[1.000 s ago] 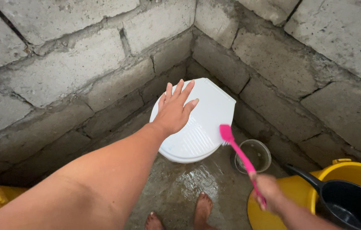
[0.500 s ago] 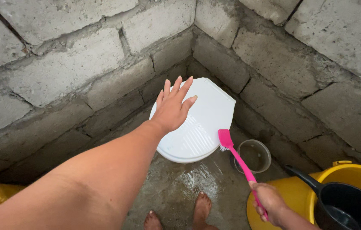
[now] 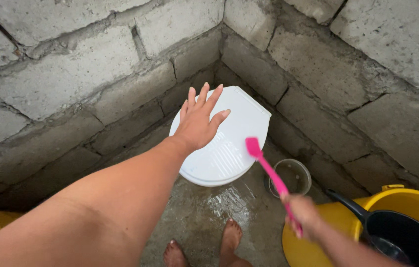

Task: The person applies cleaning liquid to a toilet seat, scrubs the surface with a pink brush, and rinses the seat with water from a black scoop. The person repeats the rinsing process several times to remove the cleaning solution.

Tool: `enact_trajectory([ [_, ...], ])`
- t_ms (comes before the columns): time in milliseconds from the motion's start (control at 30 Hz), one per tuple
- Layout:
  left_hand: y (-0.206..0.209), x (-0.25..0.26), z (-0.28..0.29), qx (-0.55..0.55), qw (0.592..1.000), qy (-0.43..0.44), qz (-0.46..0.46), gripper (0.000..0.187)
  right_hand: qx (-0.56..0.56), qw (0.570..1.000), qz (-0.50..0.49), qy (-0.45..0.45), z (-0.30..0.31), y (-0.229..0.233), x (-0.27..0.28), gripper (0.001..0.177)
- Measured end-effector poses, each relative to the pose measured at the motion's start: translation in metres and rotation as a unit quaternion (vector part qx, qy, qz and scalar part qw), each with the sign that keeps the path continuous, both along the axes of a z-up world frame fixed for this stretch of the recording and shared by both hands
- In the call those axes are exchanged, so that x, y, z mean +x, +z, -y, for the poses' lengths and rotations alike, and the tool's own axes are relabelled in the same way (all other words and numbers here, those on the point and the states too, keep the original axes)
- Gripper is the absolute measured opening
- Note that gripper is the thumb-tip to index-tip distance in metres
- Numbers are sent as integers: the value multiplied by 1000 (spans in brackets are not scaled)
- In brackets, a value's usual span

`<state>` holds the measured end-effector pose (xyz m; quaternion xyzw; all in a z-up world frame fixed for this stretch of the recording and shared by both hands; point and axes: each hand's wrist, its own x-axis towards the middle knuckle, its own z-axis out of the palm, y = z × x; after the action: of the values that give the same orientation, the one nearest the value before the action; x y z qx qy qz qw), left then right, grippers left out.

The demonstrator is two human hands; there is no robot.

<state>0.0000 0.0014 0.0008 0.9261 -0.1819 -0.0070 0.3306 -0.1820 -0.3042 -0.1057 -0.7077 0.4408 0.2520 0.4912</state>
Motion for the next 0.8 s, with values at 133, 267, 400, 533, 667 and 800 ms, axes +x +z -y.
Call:
enact_trajectory([
  [133, 1, 0, -2, 15, 1000, 4, 5, 74, 8, 999, -41, -15, -4, -6, -35, 30],
  [267, -1, -2, -6, 31, 999, 11, 27, 75, -10, 1000, 15, -4, 20, -18, 10, 40],
  [400, -2, -6, -11, 57, 997, 28, 39, 76, -16, 999, 6, -30, 18, -13, 66, 37],
  [533, -4, -11, -15, 59, 996, 36, 54, 77, -7, 999, 17, 26, -1, -1, 41, 43],
  [667, -7, -13, -16, 53, 997, 33, 42, 78, 0, 999, -12, 50, -31, -1, -30, 38],
  [800, -9, -14, -12, 43, 997, 24, 51, 79, -9, 998, -32, 61, -28, -3, -47, 41],
])
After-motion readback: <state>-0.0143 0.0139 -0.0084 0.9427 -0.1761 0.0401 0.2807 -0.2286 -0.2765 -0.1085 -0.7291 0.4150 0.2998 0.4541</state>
